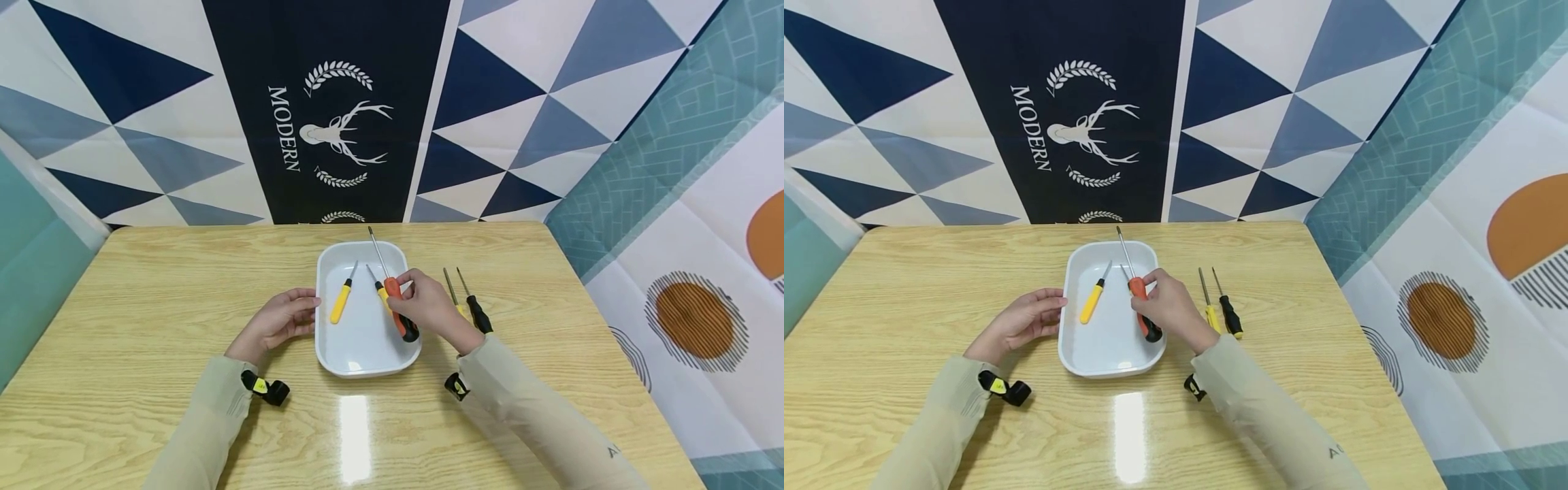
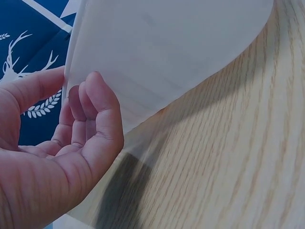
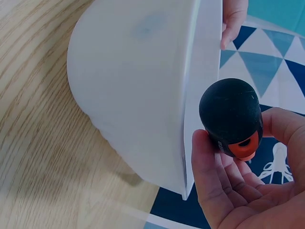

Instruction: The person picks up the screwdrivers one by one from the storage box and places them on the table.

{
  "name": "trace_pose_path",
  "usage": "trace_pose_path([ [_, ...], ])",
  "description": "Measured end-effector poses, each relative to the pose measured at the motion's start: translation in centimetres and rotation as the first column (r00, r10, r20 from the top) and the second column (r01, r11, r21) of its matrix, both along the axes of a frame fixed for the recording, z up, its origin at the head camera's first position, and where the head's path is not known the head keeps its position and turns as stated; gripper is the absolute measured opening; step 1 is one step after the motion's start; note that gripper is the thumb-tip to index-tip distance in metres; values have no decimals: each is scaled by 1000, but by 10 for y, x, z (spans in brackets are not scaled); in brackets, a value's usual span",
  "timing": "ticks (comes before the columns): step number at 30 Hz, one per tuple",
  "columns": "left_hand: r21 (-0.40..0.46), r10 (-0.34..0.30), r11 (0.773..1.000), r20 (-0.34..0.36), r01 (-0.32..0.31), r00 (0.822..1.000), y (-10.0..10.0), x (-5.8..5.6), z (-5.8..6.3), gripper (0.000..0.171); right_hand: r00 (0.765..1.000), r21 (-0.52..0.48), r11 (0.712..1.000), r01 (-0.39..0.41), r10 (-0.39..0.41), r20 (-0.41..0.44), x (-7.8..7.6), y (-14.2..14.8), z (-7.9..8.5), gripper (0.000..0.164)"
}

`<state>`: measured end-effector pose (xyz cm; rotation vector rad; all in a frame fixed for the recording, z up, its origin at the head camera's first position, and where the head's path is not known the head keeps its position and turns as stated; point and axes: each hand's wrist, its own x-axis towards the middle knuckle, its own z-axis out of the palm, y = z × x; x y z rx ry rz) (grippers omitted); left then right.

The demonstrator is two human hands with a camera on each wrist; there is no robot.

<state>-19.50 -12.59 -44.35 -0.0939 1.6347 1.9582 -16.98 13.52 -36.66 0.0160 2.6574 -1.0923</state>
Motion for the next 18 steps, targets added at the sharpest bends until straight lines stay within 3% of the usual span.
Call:
trace_pose_path([
  [18, 35, 16, 999, 1, -16, 1000, -1, 1, 0, 53, 999, -1, 1000, 19, -19, 30, -1, 10, 2, 36],
])
